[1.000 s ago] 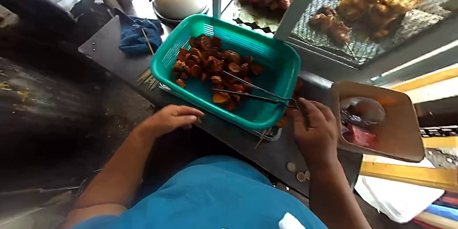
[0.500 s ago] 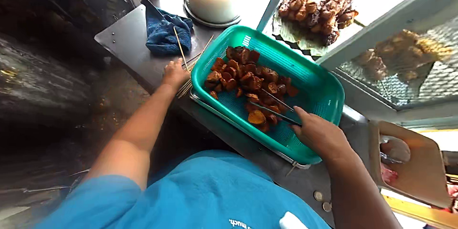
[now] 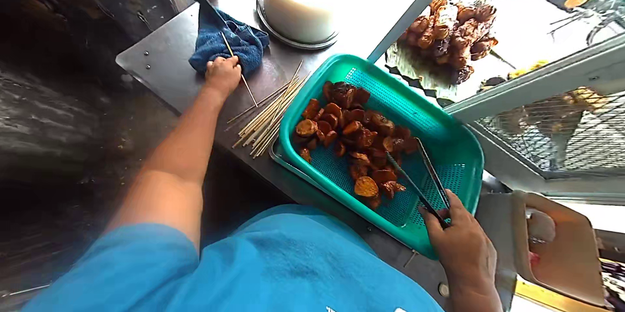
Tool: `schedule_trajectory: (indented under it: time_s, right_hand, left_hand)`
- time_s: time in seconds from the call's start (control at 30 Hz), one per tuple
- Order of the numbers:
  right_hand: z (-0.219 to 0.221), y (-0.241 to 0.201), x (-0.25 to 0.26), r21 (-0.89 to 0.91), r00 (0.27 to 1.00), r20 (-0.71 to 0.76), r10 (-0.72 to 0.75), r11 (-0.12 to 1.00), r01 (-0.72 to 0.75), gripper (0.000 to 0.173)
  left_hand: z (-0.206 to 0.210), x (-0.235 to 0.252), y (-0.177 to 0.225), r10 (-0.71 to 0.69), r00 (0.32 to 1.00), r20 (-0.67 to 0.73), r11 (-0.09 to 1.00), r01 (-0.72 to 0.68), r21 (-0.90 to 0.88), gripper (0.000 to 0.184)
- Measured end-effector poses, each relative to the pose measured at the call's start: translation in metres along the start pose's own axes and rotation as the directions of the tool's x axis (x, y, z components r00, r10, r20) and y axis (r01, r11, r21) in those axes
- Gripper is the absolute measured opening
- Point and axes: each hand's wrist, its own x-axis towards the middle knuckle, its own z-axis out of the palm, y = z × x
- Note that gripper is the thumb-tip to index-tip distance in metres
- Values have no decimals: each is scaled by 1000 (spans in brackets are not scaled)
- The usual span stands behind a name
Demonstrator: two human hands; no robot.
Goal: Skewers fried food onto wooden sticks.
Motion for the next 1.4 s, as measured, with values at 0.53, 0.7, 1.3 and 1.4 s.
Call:
schedule_trajectory:
  time_s: [0.53,0.7,1.3,1.4]
  right_hand:
    - [16,6,0,-56,986,-118,-115,992,109,55]
    - [11,8,3,-22,986,-86,-141,990,140,55]
    - [-60,13,40,-198,817,537,-211,909,366,40]
    - [-56,3,43,-255,771,615,-167,883,395,41]
  left_hand:
    - [-5,-67,28,11,976,215,994,-34,103,41]
    - [-3,-90,25,127,991,41,980,-132,148,41]
    - [-16,-134,64,-32,993,113,980,9,200,38]
    - [-23,-138,64,-3,999,48,995,-1,95,39]
